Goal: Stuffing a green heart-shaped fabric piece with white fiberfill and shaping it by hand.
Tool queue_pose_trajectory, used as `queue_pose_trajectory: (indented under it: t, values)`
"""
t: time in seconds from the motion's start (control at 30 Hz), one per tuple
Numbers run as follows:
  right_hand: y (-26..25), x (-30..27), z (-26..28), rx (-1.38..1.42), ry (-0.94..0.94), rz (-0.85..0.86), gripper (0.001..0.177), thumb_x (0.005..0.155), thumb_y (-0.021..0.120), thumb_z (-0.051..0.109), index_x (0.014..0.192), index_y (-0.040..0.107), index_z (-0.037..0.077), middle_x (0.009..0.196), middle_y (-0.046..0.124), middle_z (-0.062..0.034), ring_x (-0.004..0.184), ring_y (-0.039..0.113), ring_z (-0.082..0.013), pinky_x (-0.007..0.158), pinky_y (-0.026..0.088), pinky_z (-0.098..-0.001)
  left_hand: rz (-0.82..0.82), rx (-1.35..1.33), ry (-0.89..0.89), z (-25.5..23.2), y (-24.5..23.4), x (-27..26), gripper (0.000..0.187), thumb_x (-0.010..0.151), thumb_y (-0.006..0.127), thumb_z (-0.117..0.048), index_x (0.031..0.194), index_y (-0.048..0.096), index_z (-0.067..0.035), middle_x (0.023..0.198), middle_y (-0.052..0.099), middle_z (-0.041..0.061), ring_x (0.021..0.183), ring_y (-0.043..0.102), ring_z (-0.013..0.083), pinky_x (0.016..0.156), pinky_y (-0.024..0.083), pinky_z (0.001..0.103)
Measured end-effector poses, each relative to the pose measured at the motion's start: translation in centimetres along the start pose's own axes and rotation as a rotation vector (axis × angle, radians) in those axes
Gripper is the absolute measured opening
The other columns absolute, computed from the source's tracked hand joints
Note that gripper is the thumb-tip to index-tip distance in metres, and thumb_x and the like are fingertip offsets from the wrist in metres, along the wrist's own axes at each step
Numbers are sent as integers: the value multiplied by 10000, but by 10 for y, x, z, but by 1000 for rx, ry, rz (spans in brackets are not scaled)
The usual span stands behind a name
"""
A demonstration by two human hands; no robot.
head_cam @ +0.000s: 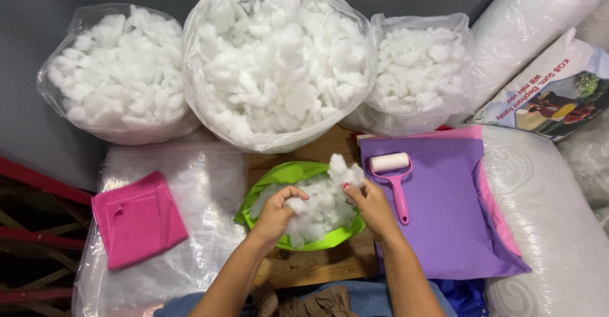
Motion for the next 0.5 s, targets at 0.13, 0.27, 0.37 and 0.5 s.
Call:
queue_pose_trajectory:
  t: [0.13, 0.27, 0.37, 0.5]
  values:
    - [24, -19, 15, 253, 251, 138, 468, 937, 689, 224, 1371, 635, 56, 1264, 707, -109, 1154, 647, -211, 1082, 457, -519, 80, 14, 65, 5, 3, 1, 242, 771, 647, 62, 981, 731, -24, 883, 702, 60, 797, 632, 125, 683, 538, 264]
    - [51, -33, 15, 402, 391, 242, 474, 898, 727, 187, 1342, 635, 48, 1211, 715, -113, 1046, 697, -237, 948, 568, -454, 156, 14, 109, -3, 14, -7, 220, 759, 722, 72, 956, 715, -26, 920, 719, 59, 846, 648, 121, 713, 537, 257]
    - [49, -23, -1, 352, 298, 182, 386, 862, 788, 149, 1232, 718, 61, 1092, 760, -73, 960, 736, -196, 899, 595, -410, 125, -6, 140, -36, 20, -23, 280, 755, 742, 85, 1007, 694, -29, 1088, 690, 77, 934, 652, 146, 724, 560, 250]
    - [31, -11, 7, 247, 135, 65, 349, 830, 813, 95, 1167, 747, 33, 1003, 751, -98, 893, 741, -210, 837, 608, -404, -138, 26, 33, -39, -3, -21, 422, 820, 660, 52, 1225, 641, -68, 1238, 583, 73, 1029, 628, 196, 810, 599, 286]
Point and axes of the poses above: each hand's wrist, its own x-axis towards the middle knuckle, its own y-axis out of the palm, z = x × y, the point moved 2 cm from there along x, towards the middle knuckle
